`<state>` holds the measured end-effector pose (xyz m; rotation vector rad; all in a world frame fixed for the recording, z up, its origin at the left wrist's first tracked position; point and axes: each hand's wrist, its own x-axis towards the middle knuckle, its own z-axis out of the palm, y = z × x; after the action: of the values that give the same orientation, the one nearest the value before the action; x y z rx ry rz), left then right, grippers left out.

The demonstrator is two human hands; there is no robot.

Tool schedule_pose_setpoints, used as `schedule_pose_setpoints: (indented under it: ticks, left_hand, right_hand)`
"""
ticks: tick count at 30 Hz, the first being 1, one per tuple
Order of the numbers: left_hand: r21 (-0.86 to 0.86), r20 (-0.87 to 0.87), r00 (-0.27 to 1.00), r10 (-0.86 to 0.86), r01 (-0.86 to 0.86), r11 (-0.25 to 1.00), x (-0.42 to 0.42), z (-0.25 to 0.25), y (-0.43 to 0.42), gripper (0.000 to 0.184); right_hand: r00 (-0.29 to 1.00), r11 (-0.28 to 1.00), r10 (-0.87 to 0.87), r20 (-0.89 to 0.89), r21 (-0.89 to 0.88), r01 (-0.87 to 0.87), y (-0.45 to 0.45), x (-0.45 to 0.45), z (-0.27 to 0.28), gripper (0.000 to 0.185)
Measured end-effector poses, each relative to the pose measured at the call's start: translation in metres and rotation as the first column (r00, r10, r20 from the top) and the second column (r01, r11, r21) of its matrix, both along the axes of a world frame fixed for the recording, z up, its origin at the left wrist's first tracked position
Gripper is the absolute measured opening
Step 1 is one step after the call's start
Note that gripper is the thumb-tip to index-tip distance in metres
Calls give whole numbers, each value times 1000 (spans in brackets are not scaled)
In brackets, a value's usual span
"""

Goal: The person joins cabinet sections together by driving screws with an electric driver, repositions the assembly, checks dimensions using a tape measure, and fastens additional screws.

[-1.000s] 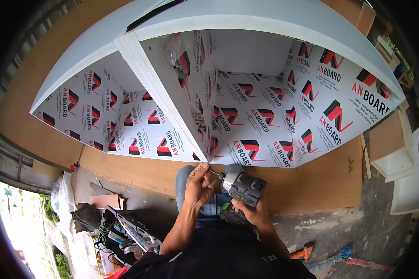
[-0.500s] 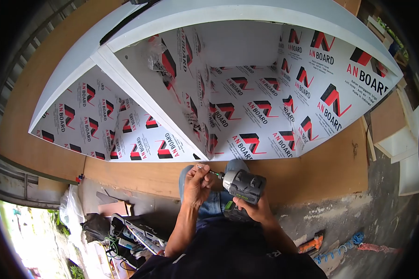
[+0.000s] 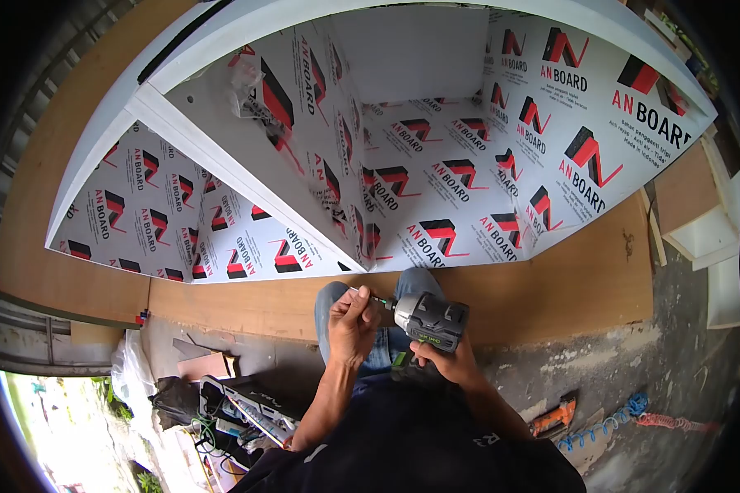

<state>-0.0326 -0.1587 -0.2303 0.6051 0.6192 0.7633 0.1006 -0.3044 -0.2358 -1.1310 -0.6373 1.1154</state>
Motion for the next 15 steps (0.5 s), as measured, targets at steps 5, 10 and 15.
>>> schedule_pose_setpoints:
  ticks: [5,10,15]
  left_hand:
    - [-30,46,998,30,-29,999,17,9,3,23]
    - [-49,140,985,102,-96,994,35,21,14,27]
    - [5,163,973,160,-163,987,55,45,32,27]
  right_hand:
    - [992,1000,24,-127,11,-22,16,13,3,28]
    - [977,984,175,-118,48,-170,43,41,17,28]
    - [978,978,199,-60,81,-194,70,62,30,25]
